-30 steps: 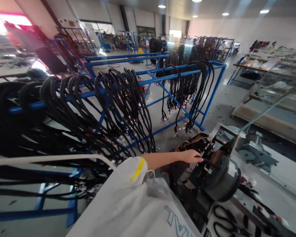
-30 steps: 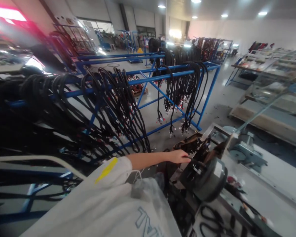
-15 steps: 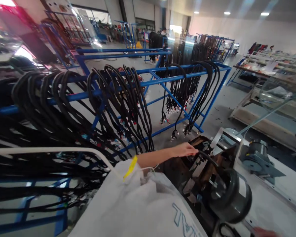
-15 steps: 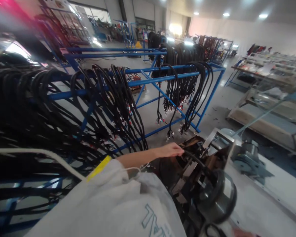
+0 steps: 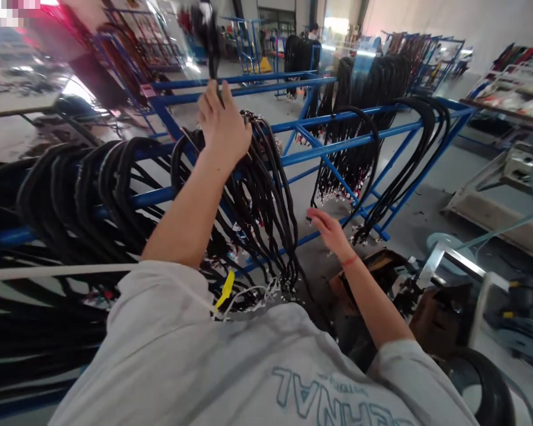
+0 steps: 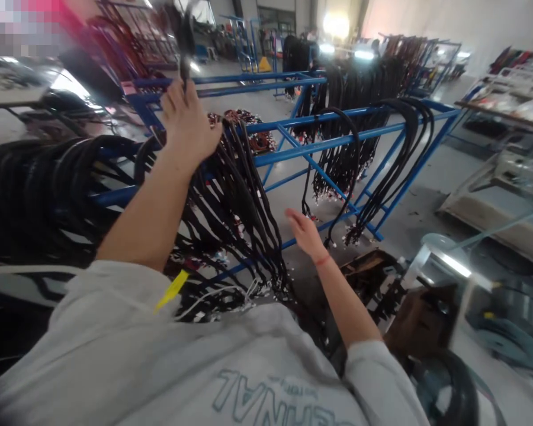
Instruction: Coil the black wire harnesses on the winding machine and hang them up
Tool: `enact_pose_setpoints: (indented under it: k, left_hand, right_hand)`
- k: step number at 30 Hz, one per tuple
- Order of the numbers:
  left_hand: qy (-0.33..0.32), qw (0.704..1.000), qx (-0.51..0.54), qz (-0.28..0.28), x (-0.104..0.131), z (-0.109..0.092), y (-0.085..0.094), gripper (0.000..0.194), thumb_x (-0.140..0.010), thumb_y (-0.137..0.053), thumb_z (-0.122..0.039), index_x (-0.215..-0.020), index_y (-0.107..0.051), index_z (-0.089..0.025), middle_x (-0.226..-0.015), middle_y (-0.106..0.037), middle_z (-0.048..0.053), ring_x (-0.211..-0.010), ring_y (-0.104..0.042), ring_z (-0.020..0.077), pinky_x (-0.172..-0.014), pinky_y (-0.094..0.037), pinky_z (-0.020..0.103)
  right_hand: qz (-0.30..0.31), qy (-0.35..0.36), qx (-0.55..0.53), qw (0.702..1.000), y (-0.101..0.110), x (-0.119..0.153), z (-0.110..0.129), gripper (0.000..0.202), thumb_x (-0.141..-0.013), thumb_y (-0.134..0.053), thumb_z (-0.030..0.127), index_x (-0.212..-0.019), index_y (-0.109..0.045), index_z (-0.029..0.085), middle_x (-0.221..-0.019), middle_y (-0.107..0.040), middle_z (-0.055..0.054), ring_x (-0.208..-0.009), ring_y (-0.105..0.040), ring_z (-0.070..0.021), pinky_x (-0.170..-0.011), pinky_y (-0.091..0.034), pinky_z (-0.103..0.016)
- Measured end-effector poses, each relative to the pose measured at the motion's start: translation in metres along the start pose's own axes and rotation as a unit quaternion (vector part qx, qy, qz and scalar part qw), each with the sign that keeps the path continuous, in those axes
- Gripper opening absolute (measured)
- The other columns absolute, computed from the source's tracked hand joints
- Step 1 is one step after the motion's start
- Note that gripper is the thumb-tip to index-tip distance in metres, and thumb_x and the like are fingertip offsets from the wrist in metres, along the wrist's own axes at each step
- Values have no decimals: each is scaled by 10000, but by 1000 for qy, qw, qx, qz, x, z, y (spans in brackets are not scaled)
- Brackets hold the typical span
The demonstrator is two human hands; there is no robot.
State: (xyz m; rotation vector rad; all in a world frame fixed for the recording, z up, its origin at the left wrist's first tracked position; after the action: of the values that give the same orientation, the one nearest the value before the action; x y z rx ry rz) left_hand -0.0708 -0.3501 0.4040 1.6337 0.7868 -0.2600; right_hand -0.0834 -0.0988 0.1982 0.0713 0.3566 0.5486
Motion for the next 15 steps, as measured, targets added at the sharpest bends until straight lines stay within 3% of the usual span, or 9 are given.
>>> enact_pose_setpoints:
  k: [2,4,7,9,11,12,13,15]
  left_hand:
    - [19,1000,-9,14,18,9,-8,597,-997,-394,-402,-1393,-339,42,-1509,-256,263,-1417,-200,446,-1099,-216,622]
    - [-6,1000,-2,12,42,9,-15,452,-1005,-368,-353,-1330,-473,-56,-1480,-362,191,-1411,-273,382,-1128,-256,568]
    - [-56,998,15,-27,68,2,-17,383,-994,-345,-321,-1291,-530,-166,-1453,-436,128,-1410,-308,328,-1142,-291,514]
    - [-80,995,35,-56,74,0,-16,370,-980,-358,-308,-1280,-541,-193,-1439,-458,113,-1409,-315,316,-1144,-292,506]
    - [-91,991,64,-81,75,1,-14,344,-959,-401,-308,-1248,-564,-217,-1413,-486,101,-1398,-335,308,-1151,-288,492]
    - [-96,987,87,-93,76,2,-12,329,-948,-426,-308,-1230,-575,-229,-1400,-499,96,-1389,-350,303,-1154,-285,486]
    - [-102,982,118,-110,78,2,-10,311,-940,-446,-305,-1208,-587,-235,-1381,-515,93,-1371,-375,297,-1154,-286,483]
    - [-112,958,213,-155,92,-1,-6,260,-940,-453,-297,-1139,-611,-240,-1300,-575,87,-1289,-466,279,-1127,-325,480]
  right_hand:
    - [62,21,-17,998,-34,-36,-10,337,-856,-588,474,-1043,-653,202,-1012,-688,-59,-996,-631,-212,-926,-495,-350]
    - [57,34,22,998,-58,-48,-14,282,-884,-561,432,-1022,-625,194,-942,-672,-56,-921,-623,-205,-861,-506,-326]
    - [-17,44,167,985,-65,-37,-8,211,-911,-555,409,-885,-576,201,-800,-610,-55,-794,-592,-209,-776,-486,-309]
    - [22,71,250,965,-59,-30,5,281,-909,-576,448,-759,-533,214,-701,-552,-37,-724,-573,-206,-737,-472,-306]
    - [70,117,287,948,-34,-37,23,355,-915,-561,496,-697,-519,219,-700,-542,-38,-736,-579,-206,-741,-471,-308]
    - [55,135,292,945,-11,-49,33,365,-924,-538,511,-706,-535,219,-742,-560,-49,-780,-588,-209,-760,-473,-313]
    - [13,143,290,946,20,-65,42,359,-934,-510,517,-741,-559,218,-804,-581,-62,-835,-593,-212,-784,-474,-319]
    - [-143,99,270,947,93,-101,52,354,-947,-466,518,-831,-580,203,-864,-594,-81,-879,-589,-209,-792,-478,-334]
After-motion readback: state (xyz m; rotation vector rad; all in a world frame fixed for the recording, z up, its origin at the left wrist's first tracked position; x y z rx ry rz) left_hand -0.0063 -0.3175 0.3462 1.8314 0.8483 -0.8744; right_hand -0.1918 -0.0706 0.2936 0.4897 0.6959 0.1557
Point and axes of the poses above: each hand's wrist, its own x-axis away from the middle knuckle, its own y-axis out of the back of the hand, z = x × y, the point moved 5 cm from there along -x, towards the middle knuckle
